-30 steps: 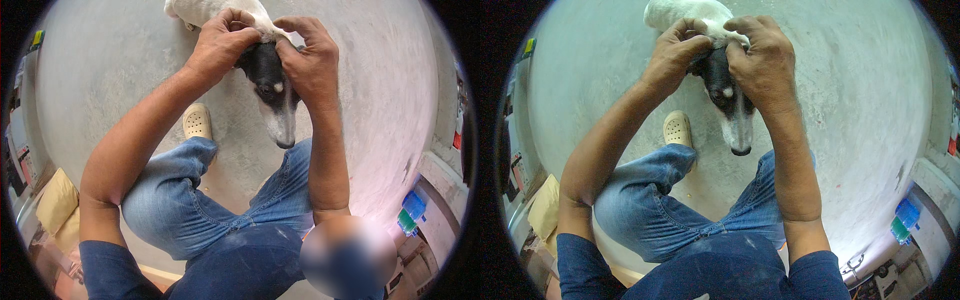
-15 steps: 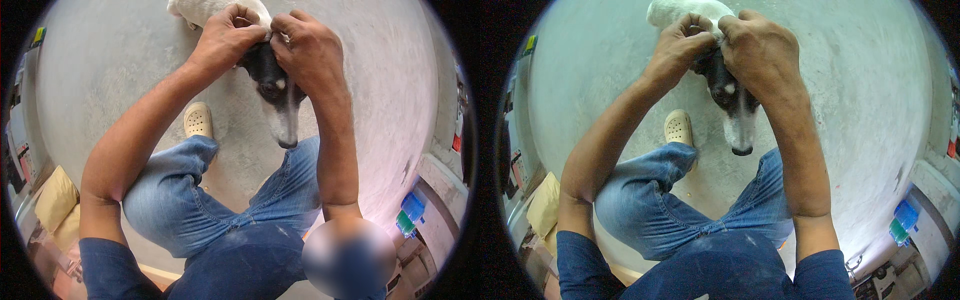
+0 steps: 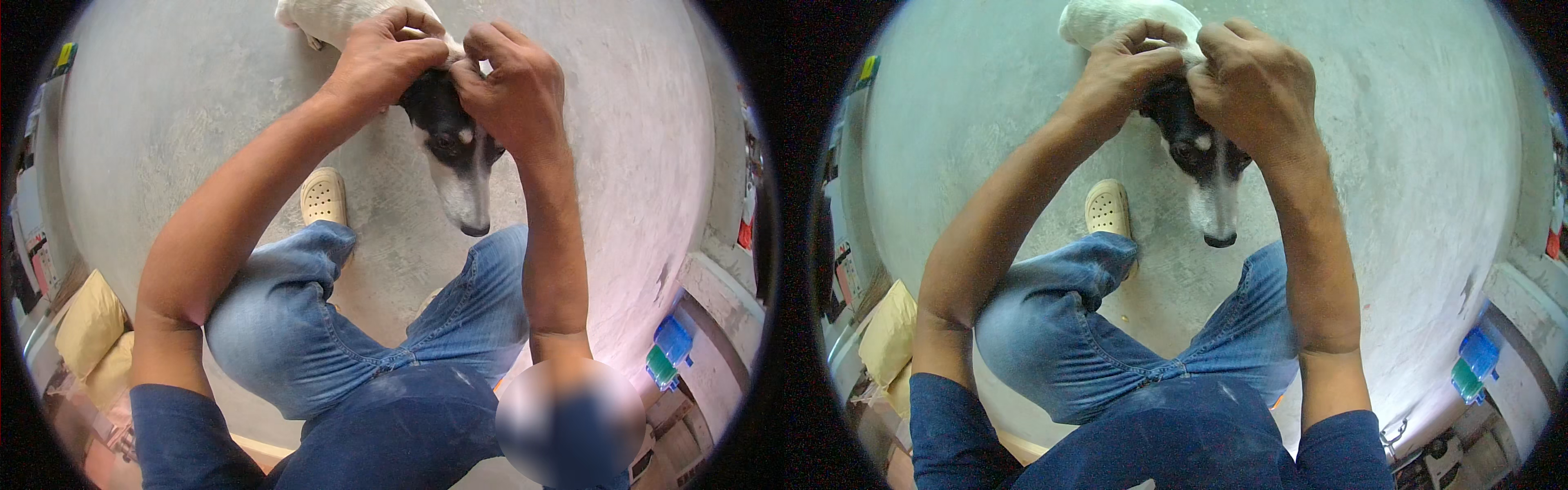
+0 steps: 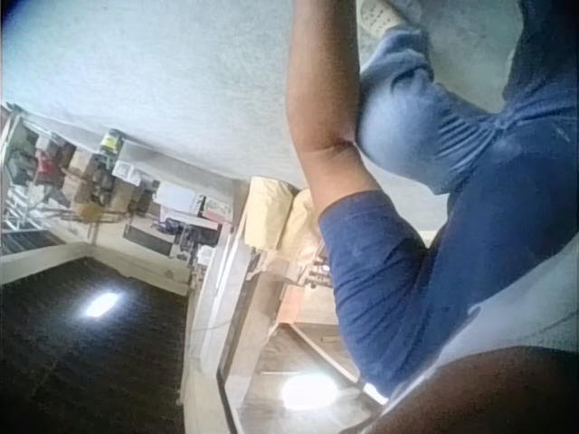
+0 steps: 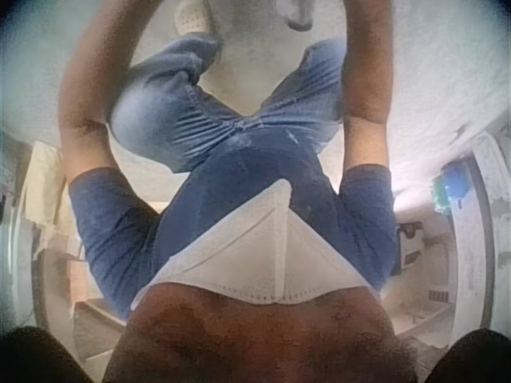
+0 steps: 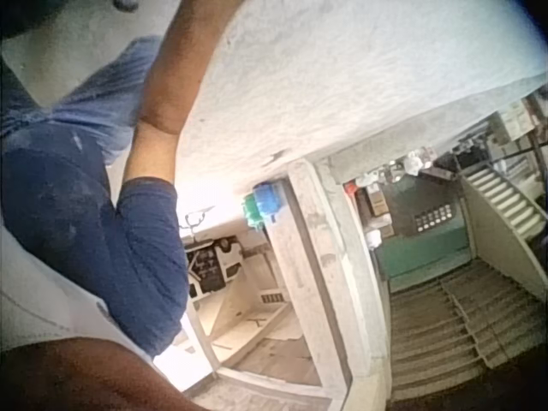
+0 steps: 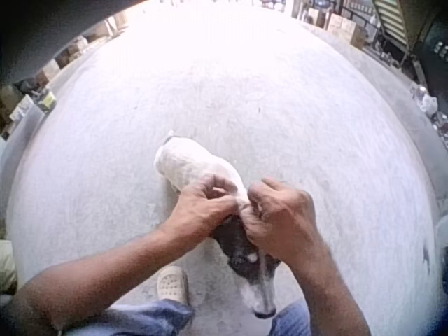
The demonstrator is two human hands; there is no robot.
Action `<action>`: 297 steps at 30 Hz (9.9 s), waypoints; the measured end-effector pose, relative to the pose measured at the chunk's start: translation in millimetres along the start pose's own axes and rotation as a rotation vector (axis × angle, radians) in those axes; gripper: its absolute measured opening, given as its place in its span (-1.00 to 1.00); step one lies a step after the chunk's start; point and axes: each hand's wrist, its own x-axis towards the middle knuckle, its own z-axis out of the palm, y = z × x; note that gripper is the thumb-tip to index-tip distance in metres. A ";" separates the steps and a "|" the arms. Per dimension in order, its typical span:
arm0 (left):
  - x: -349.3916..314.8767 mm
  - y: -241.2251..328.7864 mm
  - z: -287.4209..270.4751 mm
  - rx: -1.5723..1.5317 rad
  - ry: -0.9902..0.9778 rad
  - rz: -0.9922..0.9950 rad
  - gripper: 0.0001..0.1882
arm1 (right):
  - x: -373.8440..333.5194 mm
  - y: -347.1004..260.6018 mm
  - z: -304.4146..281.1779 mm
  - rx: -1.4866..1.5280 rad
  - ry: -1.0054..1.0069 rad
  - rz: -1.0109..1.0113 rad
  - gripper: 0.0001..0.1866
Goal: The recorder inspects a small dog's head and ears while kneeling in a workshop environment.
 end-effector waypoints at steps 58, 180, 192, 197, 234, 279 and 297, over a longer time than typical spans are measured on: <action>7.1 8.0 -10.2 0.626 -0.079 0.205 -0.62 | -62.8 141.9 -26.3 -0.161 -0.261 0.609 -0.72; 18.3 8.8 -20.9 0.276 -0.438 -0.104 -0.62 | -31.7 36.4 25.2 1.040 -0.239 0.507 -0.72; 19.3 -2.3 -18.1 0.089 -0.408 -0.078 -0.67 | -18.9 -17.1 -8.2 0.522 -0.080 0.607 -0.77; 18.0 -4.8 -16.8 0.078 -0.355 -0.082 -0.65 | -20.2 2.2 1.7 0.537 -0.118 0.623 -0.76; 24.5 13.1 -21.1 0.072 -0.365 -0.318 -0.64 | -14.3 8.0 5.2 0.327 0.057 -0.055 -0.80; 30.8 -10.4 -33.9 0.095 -0.446 -0.125 -0.63 | -23.6 3.3 5.7 0.526 0.111 0.086 -0.89; 27.8 -11.4 -26.8 0.034 -0.368 -0.100 -0.64 | -32.1 5.3 19.2 0.509 0.115 0.516 -0.82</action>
